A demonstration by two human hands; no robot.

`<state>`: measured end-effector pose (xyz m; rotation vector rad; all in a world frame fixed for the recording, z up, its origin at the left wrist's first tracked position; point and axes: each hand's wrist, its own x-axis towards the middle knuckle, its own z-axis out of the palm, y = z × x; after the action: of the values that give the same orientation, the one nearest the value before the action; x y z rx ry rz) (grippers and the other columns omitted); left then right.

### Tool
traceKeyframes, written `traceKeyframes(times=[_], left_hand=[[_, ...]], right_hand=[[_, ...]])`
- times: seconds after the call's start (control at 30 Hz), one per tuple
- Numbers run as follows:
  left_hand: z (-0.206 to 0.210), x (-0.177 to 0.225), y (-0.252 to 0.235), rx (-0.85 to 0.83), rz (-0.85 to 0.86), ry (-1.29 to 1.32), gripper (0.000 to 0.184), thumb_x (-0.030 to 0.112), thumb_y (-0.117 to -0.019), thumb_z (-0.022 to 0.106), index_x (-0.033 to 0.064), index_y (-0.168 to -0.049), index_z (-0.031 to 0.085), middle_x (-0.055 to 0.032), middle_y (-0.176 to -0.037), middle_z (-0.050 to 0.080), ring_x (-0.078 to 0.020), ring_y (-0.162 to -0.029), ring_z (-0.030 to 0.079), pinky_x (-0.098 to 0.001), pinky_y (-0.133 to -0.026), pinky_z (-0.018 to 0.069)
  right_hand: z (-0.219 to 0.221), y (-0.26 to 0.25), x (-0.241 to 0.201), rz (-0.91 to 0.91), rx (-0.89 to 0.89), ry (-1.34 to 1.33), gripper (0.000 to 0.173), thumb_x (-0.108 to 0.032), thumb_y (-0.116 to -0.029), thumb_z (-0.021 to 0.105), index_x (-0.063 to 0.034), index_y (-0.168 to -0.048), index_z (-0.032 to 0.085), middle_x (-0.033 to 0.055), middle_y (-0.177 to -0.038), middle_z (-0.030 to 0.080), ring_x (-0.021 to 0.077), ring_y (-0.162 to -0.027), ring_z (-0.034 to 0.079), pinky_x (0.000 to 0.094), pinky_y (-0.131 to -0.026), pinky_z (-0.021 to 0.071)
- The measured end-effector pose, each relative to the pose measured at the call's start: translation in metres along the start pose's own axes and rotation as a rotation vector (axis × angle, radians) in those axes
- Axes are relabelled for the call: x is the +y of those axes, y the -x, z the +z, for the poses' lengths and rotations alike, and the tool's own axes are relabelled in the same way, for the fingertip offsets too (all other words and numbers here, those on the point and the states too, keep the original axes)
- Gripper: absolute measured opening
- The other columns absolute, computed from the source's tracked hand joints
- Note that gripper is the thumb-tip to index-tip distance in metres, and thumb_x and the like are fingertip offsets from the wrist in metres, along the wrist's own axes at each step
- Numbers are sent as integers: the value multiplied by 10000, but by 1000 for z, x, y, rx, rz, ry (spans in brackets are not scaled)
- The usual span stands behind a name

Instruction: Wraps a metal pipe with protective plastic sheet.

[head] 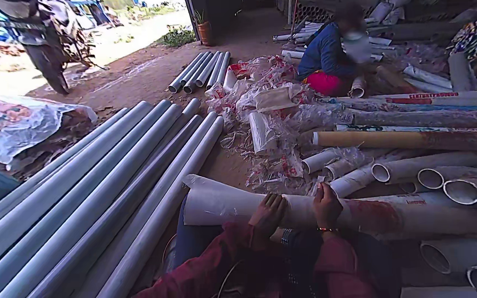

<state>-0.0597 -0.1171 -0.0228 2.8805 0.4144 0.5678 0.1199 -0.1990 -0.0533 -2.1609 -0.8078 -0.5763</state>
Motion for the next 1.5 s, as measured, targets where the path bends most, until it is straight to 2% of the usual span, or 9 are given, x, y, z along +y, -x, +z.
traceKeyframes(times=[0.13, 0.23, 0.33, 0.43, 0.53, 0.93, 1.33, 1.43, 1.5], left_hand=[[21, -8, 10, 121, -4, -48, 336, 103, -991, 550, -104, -1218, 688, -248, -1281, 690, -414, -1235, 653, -500, -1083, 486], [28, -13, 13, 202, -50, 30, 259, 97, -983, 562, -110, -1044, 706, -255, -1211, 715, -411, -1189, 680, -479, -1059, 508], [38, -21, 15, 273, -30, 65, 207, 89, -965, 580, -75, -939, 704, -236, -1117, 744, -390, -1114, 716, -460, -1019, 536], [43, -29, 18, 302, 18, 63, 210, 111, -987, 565, -35, -935, 707, -205, -1118, 754, -350, -1114, 720, -416, -1037, 521], [45, -32, 21, 302, 24, 86, 214, 109, -996, 563, -22, -978, 731, -197, -1137, 753, -334, -1126, 717, -408, -1048, 517], [53, -36, 25, 309, 26, 126, 230, 91, -1000, 541, -46, -1027, 724, -202, -1168, 746, -330, -1145, 712, -416, -1058, 511], [43, -31, 16, 327, -101, 311, 271, 67, -978, 521, -84, -1082, 721, -212, -1099, 759, -352, -1066, 739, -430, -1013, 543], [6, -18, -7, 19, -475, 410, 330, 38, -1011, 508, -57, -1295, 646, -292, -1393, 584, -368, -951, 749, -445, -795, 611], [-26, -19, -38, -378, -660, 441, 364, 66, -1060, 451, -10, -1391, 582, -239, -1601, 362, -382, -1116, 686, -474, -910, 572]], right_hand=[[6, 6, -3, -43, -52, -31, 255, -26, -995, 543, 108, -1105, 730, 272, -901, 749, 436, -797, 752, 544, -699, 590], [-5, 6, -29, -65, -217, -145, 249, -15, -997, 520, 98, -1100, 718, 206, -844, 740, 366, -747, 739, 499, -665, 588], [-18, -7, -59, -38, -651, -64, 264, -106, -1031, 520, 56, -1062, 726, 230, -848, 731, 401, -792, 737, 544, -680, 553], [-18, -36, -80, 0, -1178, 147, 341, -223, -1096, 447, 12, -1153, 688, 238, -982, 721, 413, -995, 701, 562, -844, 500], [-10, -51, -92, -58, -1392, 299, 331, -221, -1096, 436, 1, -1170, 671, 242, -1073, 705, 406, -1088, 672, 565, -903, 485], [-2, -49, -96, -16, -1450, 280, 321, -206, -1096, 451, 23, -1075, 676, 225, -1022, 687, 376, -1040, 653, 553, -895, 462], [-26, -21, -90, 131, -1317, 192, 297, -180, -1086, 458, 19, -1014, 667, 200, -909, 667, 355, -941, 653, 534, -829, 463], [-33, -15, -85, 151, -1337, 161, 300, -192, -1086, 467, 12, -1035, 681, 201, -927, 679, 362, -957, 661, 545, -833, 469], [-35, -9, -71, 196, -1341, 40, 292, -190, -1078, 495, 17, -1010, 688, 171, -880, 662, 320, -881, 638, 522, -799, 466]])
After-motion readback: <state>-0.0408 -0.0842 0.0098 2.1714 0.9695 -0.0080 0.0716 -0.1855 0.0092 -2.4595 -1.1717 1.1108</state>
